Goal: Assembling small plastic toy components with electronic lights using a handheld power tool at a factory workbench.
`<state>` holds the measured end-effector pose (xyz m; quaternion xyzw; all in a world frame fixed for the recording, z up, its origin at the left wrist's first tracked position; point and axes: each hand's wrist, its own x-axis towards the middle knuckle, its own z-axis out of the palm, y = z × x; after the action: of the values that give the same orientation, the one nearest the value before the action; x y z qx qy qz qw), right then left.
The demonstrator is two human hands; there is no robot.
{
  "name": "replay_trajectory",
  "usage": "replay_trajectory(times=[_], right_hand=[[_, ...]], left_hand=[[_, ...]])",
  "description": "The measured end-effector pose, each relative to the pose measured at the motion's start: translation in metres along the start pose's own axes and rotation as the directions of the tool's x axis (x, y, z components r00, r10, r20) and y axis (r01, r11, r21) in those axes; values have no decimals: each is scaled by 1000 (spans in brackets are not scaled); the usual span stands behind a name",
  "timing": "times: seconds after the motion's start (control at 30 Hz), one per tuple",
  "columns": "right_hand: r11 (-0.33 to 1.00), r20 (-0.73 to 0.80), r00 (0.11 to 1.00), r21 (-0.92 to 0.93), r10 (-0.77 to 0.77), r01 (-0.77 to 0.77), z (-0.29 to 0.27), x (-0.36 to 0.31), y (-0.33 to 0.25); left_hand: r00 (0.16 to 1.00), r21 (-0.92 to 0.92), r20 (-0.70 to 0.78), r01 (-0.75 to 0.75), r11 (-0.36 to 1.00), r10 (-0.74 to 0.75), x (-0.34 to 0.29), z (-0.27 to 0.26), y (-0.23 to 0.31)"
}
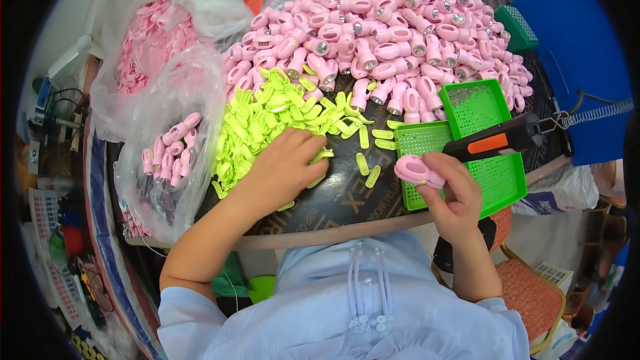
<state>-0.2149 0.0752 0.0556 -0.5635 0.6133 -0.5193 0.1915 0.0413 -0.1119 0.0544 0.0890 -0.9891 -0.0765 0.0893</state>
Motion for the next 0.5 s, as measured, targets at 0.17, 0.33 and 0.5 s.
replay_trajectory(times=[0.17,0.33,0.5], right_hand=[[1000,-10,1000,6,1,-1,-3,0,4],[999,-13,1000,22,27,-26,-2,2,4],[997,19,1000,-79,-9,11,3,7,-3]], left_hand=[[994,22,-64,89,996,-87,-6,-23,-7],[979,-49,-111,166,985,-170,-10,-34,-13],[958,-138,-200,179,974,-204,19,-27,-15]])
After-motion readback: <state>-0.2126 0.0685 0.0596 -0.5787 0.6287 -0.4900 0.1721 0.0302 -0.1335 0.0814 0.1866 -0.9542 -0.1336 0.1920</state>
